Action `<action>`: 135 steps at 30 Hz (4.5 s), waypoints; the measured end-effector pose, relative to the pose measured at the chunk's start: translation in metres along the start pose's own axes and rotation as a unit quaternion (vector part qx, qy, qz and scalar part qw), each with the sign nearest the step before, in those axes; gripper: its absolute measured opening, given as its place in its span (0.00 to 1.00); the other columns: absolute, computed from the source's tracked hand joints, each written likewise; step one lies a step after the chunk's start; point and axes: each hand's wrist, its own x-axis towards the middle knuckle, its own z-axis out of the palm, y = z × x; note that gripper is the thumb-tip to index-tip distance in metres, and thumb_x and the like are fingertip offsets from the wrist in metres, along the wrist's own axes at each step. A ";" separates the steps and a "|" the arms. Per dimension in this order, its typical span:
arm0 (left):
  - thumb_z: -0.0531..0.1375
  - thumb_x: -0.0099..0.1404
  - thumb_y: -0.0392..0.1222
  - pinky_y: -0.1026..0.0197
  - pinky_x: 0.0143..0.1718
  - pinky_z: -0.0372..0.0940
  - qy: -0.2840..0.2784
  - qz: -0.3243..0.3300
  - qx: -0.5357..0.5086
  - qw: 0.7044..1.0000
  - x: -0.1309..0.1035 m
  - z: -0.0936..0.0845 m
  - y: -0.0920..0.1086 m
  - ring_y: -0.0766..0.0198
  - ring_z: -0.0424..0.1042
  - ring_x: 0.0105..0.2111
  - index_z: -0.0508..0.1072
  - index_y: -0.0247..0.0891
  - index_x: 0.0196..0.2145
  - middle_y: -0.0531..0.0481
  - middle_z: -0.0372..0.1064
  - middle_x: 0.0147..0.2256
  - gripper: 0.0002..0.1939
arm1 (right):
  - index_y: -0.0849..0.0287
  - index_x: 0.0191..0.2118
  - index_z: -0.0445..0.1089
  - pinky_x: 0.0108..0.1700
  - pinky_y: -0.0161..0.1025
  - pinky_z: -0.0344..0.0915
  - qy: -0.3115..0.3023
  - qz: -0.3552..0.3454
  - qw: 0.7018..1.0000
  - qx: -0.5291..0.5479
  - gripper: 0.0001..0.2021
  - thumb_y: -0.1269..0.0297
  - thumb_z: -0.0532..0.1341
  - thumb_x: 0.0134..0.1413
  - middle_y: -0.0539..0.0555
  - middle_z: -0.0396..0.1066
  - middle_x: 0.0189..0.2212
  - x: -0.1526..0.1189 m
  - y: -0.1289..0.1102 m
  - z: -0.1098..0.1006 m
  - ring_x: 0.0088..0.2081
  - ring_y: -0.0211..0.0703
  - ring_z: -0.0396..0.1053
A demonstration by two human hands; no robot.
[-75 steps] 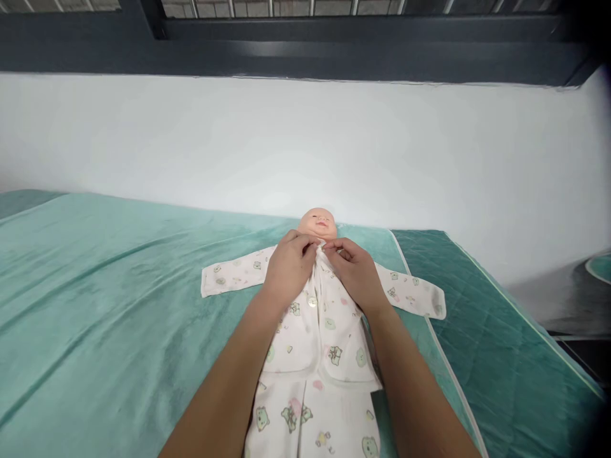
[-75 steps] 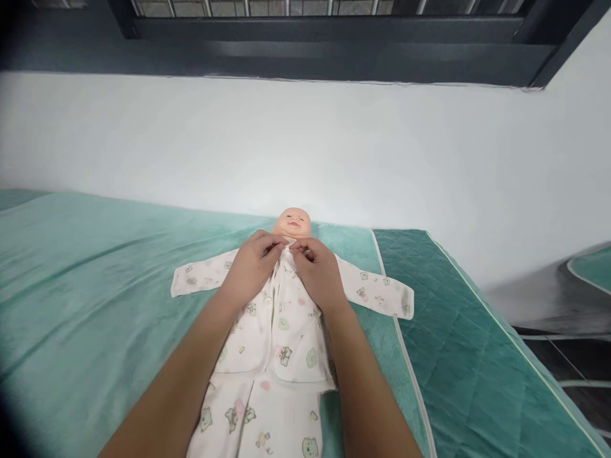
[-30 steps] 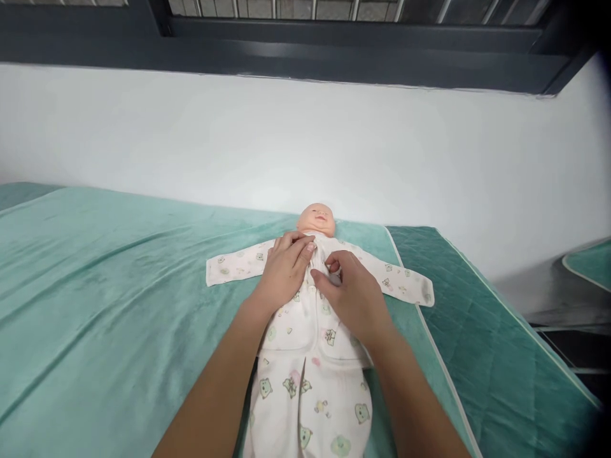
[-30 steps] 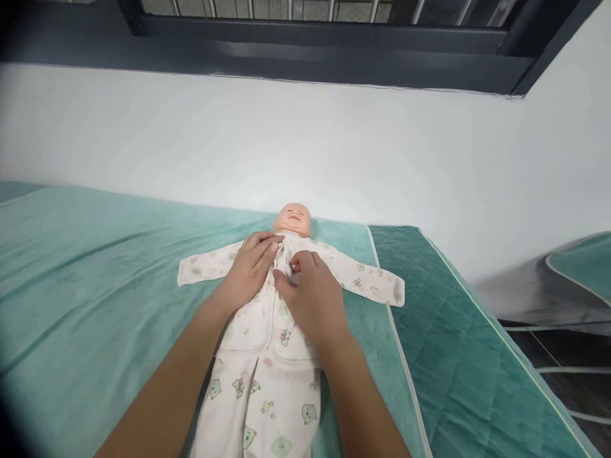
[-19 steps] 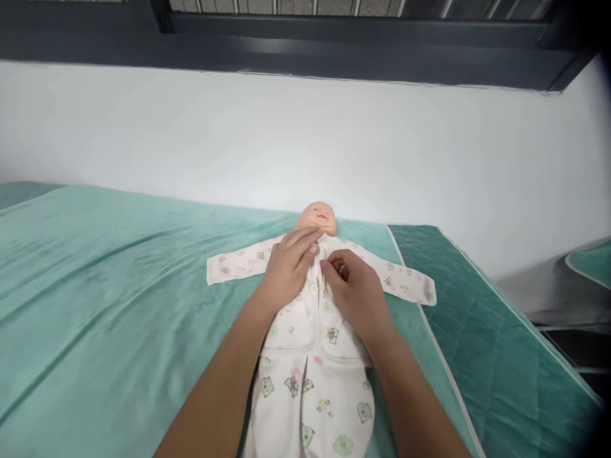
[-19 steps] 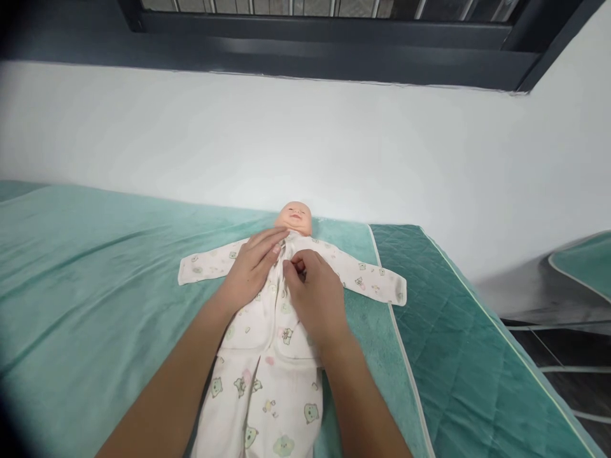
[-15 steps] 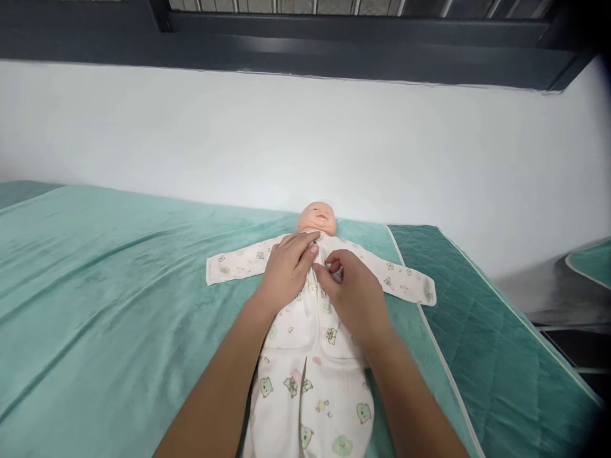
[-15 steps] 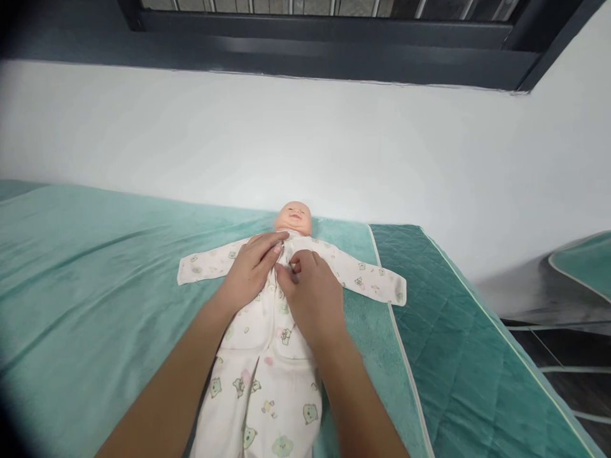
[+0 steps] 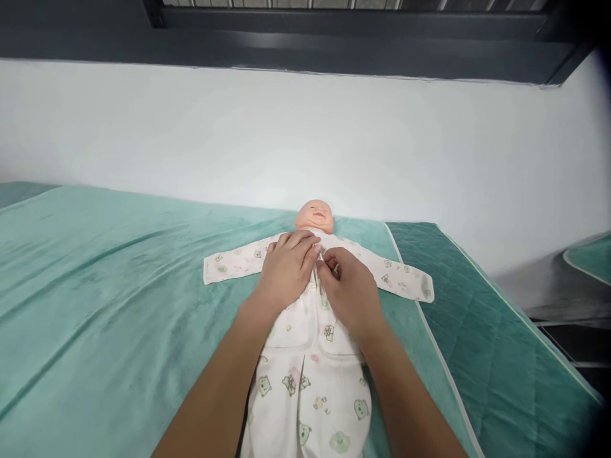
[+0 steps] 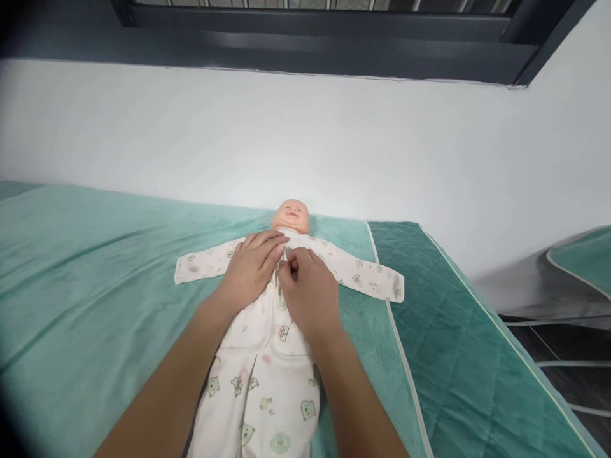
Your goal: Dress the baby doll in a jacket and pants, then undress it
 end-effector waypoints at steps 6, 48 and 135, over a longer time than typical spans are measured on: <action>0.46 0.75 0.48 0.51 0.59 0.56 0.022 -0.005 -0.089 0.996 0.002 0.001 -0.006 0.57 0.63 0.57 0.73 0.46 0.52 0.51 0.69 0.56 0.19 | 0.54 0.31 0.68 0.33 0.36 0.55 -0.004 0.019 0.998 0.063 0.07 0.60 0.56 0.59 0.46 0.68 0.27 0.003 0.004 -0.002 0.29 0.38 0.63; 0.60 0.66 0.51 0.54 0.55 0.61 -0.055 -0.089 -0.313 0.944 0.000 -0.016 -0.007 0.55 0.68 0.54 0.78 0.42 0.32 0.49 0.66 0.56 0.13 | 0.56 0.42 0.73 0.34 0.36 0.60 -0.099 0.064 0.950 0.289 0.13 0.58 0.67 0.51 0.48 0.71 0.30 0.008 0.010 -0.010 0.30 0.36 0.62; 0.60 0.67 0.42 0.59 0.36 0.63 -0.289 -0.027 -0.420 0.860 -0.013 -0.043 -0.003 0.63 0.73 0.35 0.64 0.40 0.36 0.52 0.72 0.32 0.07 | 0.57 0.35 0.67 0.26 0.31 0.63 -0.300 0.065 0.877 0.370 0.12 0.55 0.58 0.65 0.51 0.76 0.27 -0.001 0.010 -0.035 0.25 0.35 0.72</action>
